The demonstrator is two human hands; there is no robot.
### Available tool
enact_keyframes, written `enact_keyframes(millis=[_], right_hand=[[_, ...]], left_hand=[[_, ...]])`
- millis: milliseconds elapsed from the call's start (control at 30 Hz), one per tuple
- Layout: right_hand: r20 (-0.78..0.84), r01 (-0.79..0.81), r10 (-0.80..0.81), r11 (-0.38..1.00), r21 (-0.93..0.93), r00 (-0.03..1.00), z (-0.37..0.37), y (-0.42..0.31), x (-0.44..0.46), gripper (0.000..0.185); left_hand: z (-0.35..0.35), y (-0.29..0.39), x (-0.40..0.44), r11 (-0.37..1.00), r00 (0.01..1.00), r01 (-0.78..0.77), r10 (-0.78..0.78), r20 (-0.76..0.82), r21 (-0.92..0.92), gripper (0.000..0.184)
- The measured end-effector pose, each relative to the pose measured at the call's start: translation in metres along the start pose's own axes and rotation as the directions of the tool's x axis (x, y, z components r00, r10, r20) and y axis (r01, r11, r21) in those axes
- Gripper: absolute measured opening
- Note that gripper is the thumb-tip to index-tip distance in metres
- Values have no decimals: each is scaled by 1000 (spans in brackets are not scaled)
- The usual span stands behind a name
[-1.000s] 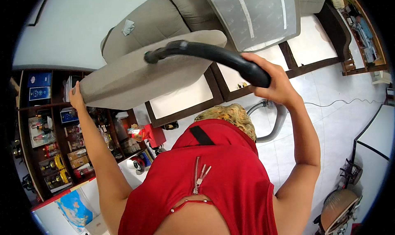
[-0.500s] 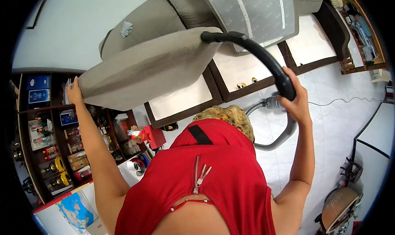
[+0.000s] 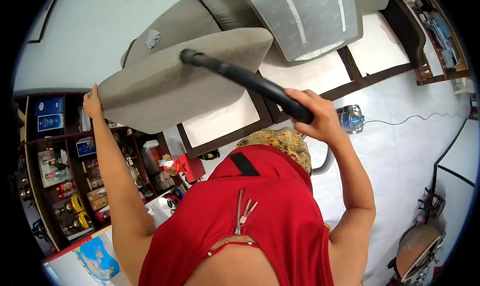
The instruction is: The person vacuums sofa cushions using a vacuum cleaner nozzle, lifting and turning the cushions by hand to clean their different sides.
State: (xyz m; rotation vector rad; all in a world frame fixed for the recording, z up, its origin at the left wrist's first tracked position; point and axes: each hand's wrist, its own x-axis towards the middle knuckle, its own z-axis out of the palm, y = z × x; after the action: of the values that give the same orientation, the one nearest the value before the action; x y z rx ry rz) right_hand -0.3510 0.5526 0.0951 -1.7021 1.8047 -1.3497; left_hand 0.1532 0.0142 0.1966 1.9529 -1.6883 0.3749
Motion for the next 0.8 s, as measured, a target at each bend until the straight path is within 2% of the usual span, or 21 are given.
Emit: enact_keyframes(millis=[133, 167, 200, 267, 333, 367, 500, 533, 600, 700, 800], right_hand=[[-119, -74, 62, 992, -104, 991, -21, 36, -31, 72], [-122, -171, 156, 977, -125, 980, -27, 38, -37, 75], [-171, -205, 185, 973, -110, 968, -27, 48, -44, 75], [-151, -204, 186, 973, -111, 971, -29, 39, -44, 75], [-78, -59, 49, 990, -129, 996, -22, 21, -38, 73], [-52, 101, -106, 991, -90, 993, -13, 8, -28, 72], [133, 321, -306, 942, -104, 943, 29, -39, 8, 78], [163, 354, -335, 929, -106, 928, 42, -41, 15, 74], [164, 411, -382, 883, -228, 910, 65, -42, 25, 70], [109, 409, -394, 864, -294, 912, 69, -19, 19, 68], [92, 333, -321, 880, -340, 943, 50, 7, 2, 72]], left_hand=[[-9, 7, -6, 999, 997, 53, -52, 57, -6, 84], [-7, 4, -3, 999, 997, 43, -43, 68, 1, 84], [-5, 4, -2, 999, 998, 41, -42, 56, 23, 84], [-3, 7, -2, 997, 999, 37, -39, 32, 70, 84], [-6, 18, -3, 995, 999, 23, -27, 45, 99, 84], [-7, 25, -6, 994, 999, 28, -33, 40, 110, 83], [-12, 64, -17, 994, 1000, 16, -18, 23, 112, 78], [-12, 73, -18, 992, 999, 13, -17, 33, 122, 77], [-13, 90, -17, 990, 999, 8, -16, 50, 144, 74], [-10, 96, -11, 992, 997, 12, -22, 80, 122, 76], [-7, 96, -7, 991, 996, 17, -29, 84, 132, 80]])
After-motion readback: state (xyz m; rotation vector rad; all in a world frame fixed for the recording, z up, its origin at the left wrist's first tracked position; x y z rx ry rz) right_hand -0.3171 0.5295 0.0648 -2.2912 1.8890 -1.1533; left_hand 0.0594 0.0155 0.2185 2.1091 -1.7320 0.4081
